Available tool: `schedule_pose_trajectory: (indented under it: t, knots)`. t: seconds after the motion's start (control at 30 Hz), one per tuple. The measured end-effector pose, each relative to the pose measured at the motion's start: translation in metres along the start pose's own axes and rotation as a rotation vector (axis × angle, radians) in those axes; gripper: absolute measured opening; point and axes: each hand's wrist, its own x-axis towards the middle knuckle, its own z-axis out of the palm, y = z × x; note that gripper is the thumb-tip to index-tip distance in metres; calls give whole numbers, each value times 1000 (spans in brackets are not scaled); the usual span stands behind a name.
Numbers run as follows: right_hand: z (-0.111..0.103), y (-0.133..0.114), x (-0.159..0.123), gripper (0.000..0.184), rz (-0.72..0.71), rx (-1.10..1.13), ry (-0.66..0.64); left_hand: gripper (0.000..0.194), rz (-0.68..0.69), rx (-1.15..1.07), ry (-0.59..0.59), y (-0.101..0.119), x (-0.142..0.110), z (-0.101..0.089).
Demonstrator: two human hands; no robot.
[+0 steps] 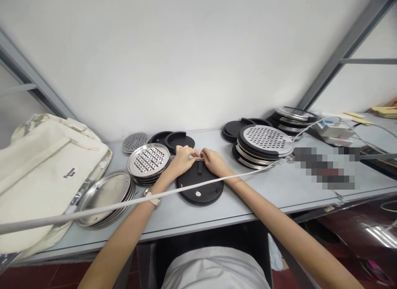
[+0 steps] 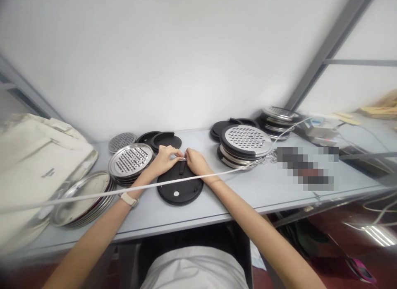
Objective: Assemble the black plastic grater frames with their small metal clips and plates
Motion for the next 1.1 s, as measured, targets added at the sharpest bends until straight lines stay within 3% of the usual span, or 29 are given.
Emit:
schedule_pose_trajectory:
  t: [0.6,1.1]
  knots:
    - [-4,-2,-2,24,-16,50,91,12,24,36,-34,7,-2,-5]
    - [-6,-3,-3,21,-23,56,84,11,55,48,-5,6,-3,-10]
